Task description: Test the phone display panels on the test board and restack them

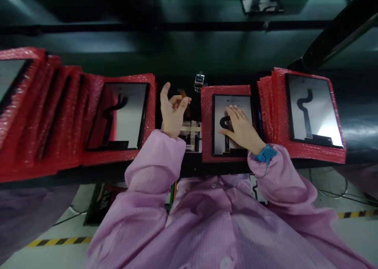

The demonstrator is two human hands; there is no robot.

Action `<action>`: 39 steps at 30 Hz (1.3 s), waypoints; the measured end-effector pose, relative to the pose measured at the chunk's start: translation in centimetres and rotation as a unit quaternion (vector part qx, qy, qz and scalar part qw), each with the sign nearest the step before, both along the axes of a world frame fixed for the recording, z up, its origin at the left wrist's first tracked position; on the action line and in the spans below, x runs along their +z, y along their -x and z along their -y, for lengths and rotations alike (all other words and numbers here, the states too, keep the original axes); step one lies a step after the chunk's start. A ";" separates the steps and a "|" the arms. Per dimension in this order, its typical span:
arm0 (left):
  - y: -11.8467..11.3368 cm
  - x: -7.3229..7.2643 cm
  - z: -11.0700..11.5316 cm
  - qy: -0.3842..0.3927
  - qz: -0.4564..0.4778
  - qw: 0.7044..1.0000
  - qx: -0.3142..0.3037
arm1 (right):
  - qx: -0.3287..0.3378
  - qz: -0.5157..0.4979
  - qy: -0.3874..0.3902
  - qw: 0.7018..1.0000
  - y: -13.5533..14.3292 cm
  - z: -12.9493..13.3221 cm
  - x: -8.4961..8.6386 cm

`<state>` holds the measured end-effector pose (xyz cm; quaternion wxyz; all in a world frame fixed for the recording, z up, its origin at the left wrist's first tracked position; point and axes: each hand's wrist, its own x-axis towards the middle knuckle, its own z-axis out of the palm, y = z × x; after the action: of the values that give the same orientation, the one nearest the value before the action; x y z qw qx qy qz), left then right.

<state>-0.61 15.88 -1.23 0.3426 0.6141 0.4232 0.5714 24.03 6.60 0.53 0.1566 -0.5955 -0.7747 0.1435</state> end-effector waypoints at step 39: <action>-1.1 1.5 3.1 -0.024 -0.098 0.990 -0.095 | -0.054 -0.418 0.048 0.905 2.3 0.5 0.9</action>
<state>0.48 12.74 0.27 0.3369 0.7126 0.3810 0.4832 21.70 6.05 1.46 0.4452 -0.5282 -0.5972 0.4076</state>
